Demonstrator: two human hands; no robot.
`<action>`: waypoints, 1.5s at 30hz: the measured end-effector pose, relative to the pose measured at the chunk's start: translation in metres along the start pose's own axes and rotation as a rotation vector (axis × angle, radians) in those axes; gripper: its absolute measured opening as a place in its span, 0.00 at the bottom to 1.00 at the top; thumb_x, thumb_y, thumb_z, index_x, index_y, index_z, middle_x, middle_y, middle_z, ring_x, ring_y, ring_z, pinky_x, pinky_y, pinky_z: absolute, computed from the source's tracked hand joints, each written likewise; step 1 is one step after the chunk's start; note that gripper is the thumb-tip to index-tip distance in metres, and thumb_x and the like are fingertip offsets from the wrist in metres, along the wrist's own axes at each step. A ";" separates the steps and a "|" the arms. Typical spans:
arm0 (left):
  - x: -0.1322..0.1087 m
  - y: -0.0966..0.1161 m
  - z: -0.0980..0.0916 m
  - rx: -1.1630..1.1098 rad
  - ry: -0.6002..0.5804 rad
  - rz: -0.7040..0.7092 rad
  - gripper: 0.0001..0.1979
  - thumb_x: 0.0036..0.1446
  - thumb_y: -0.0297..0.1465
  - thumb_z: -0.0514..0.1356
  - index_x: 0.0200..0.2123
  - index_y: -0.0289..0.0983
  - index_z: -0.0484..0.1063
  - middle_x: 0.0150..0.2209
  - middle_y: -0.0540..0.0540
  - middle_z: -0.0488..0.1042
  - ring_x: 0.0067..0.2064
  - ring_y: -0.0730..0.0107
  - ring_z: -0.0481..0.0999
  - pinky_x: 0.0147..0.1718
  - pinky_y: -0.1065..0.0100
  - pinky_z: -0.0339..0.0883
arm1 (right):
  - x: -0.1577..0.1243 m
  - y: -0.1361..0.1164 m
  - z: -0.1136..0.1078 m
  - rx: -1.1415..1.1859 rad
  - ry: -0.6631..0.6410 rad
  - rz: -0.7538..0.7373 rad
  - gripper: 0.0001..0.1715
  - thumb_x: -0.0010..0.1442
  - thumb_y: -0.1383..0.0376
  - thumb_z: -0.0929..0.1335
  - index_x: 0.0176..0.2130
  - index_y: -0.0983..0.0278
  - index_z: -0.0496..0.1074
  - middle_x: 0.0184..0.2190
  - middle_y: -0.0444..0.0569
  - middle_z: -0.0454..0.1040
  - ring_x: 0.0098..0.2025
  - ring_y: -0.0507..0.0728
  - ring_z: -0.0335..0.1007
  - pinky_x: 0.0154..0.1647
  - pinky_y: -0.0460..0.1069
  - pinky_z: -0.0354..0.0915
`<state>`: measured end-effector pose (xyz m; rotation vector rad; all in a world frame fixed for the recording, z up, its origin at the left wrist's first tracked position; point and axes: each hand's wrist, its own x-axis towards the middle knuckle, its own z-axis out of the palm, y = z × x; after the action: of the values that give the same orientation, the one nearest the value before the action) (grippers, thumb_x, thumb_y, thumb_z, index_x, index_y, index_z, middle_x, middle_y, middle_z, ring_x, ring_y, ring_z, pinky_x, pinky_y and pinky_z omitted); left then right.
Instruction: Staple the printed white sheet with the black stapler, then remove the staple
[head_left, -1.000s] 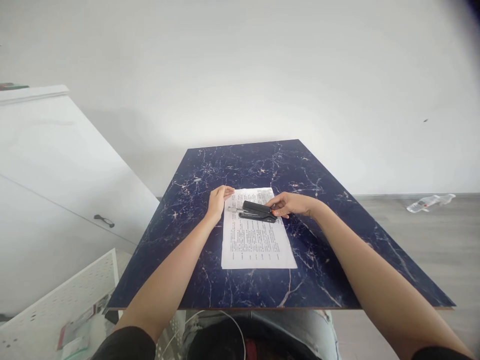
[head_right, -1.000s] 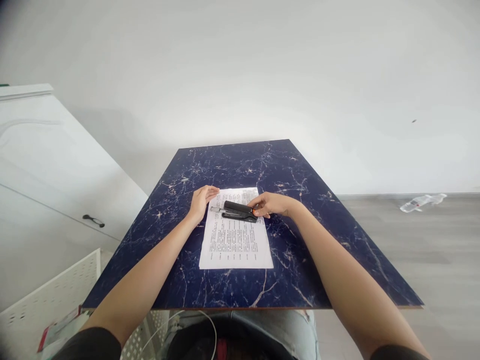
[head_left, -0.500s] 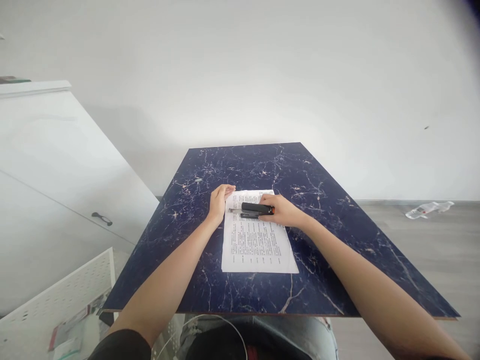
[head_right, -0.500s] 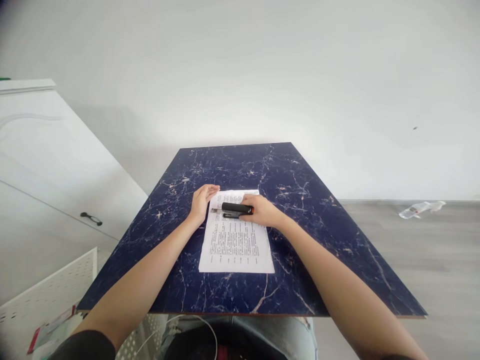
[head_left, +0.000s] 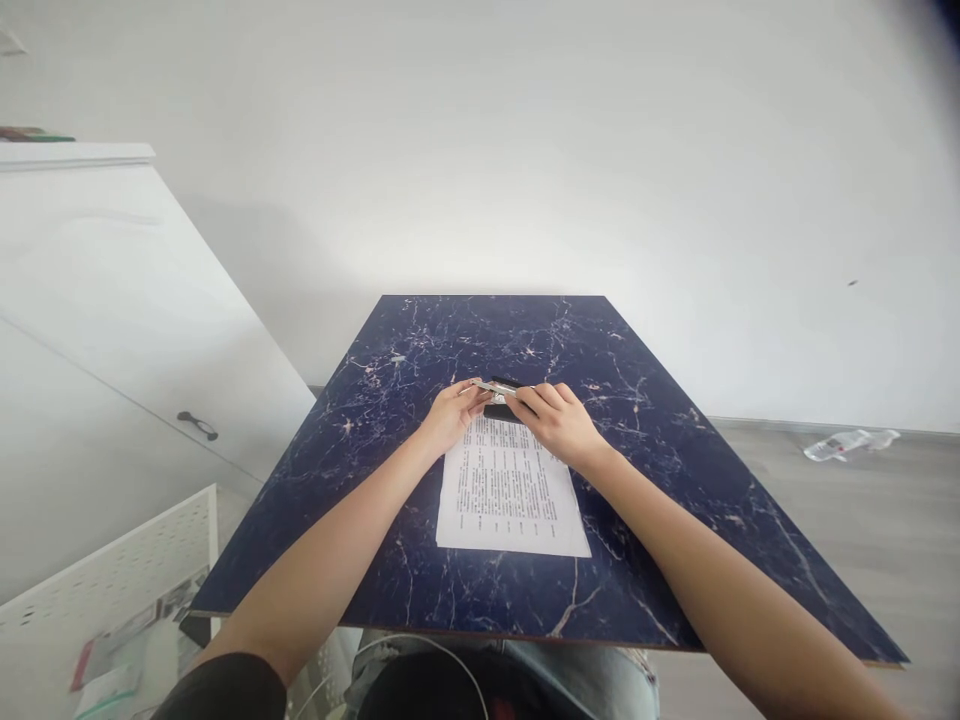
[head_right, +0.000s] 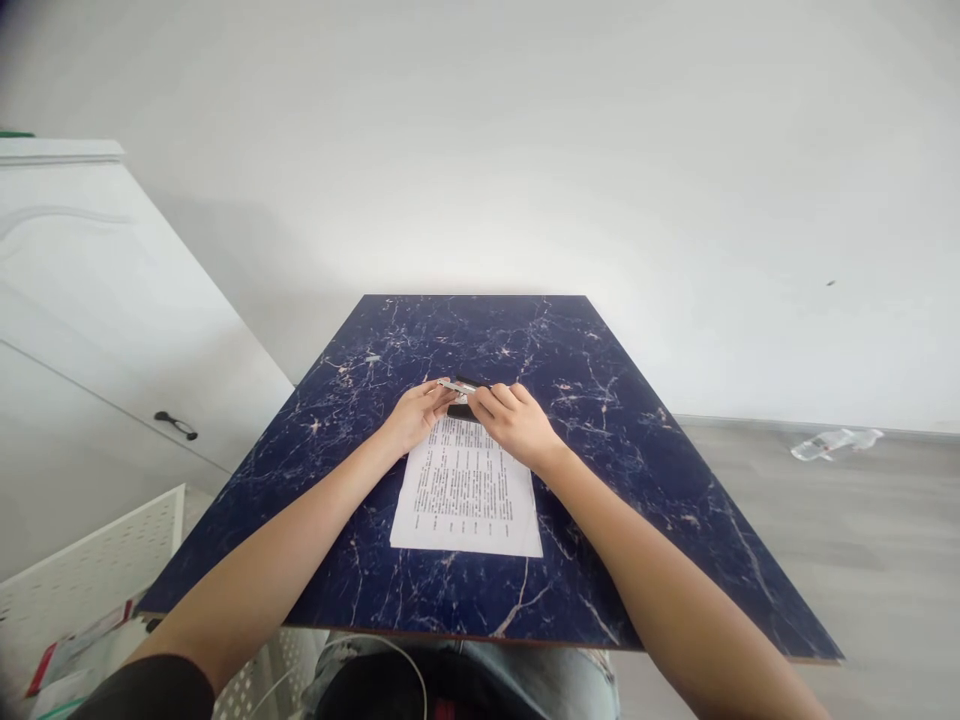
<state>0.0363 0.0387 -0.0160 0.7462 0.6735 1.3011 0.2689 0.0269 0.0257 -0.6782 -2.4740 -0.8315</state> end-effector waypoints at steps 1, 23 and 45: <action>0.001 0.000 -0.001 0.010 -0.001 0.001 0.12 0.57 0.29 0.72 0.43 0.31 0.79 0.43 0.40 0.82 0.44 0.65 0.82 0.52 0.64 0.72 | 0.001 -0.001 -0.001 -0.017 0.013 -0.010 0.20 0.70 0.77 0.62 0.56 0.65 0.73 0.44 0.53 0.77 0.41 0.60 0.64 0.38 0.55 0.55; -0.020 0.025 0.020 0.438 0.096 0.544 0.21 0.48 0.38 0.77 0.40 0.38 0.74 0.31 0.46 0.82 0.31 0.64 0.84 0.29 0.67 0.78 | -0.003 0.017 -0.001 1.137 -0.215 0.473 0.25 0.55 0.52 0.79 0.49 0.58 0.81 0.41 0.50 0.78 0.40 0.59 0.72 0.42 0.55 0.68; -0.030 0.035 0.020 0.801 -0.025 0.615 0.12 0.62 0.41 0.67 0.40 0.39 0.75 0.34 0.44 0.83 0.36 0.63 0.85 0.36 0.64 0.79 | -0.001 0.014 -0.013 0.929 0.195 0.427 0.05 0.66 0.61 0.70 0.38 0.58 0.77 0.39 0.51 0.79 0.41 0.60 0.76 0.43 0.58 0.76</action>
<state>0.0266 0.0106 0.0246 1.7181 1.0061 1.5619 0.2810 0.0282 0.0406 -0.6675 -2.0797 0.3928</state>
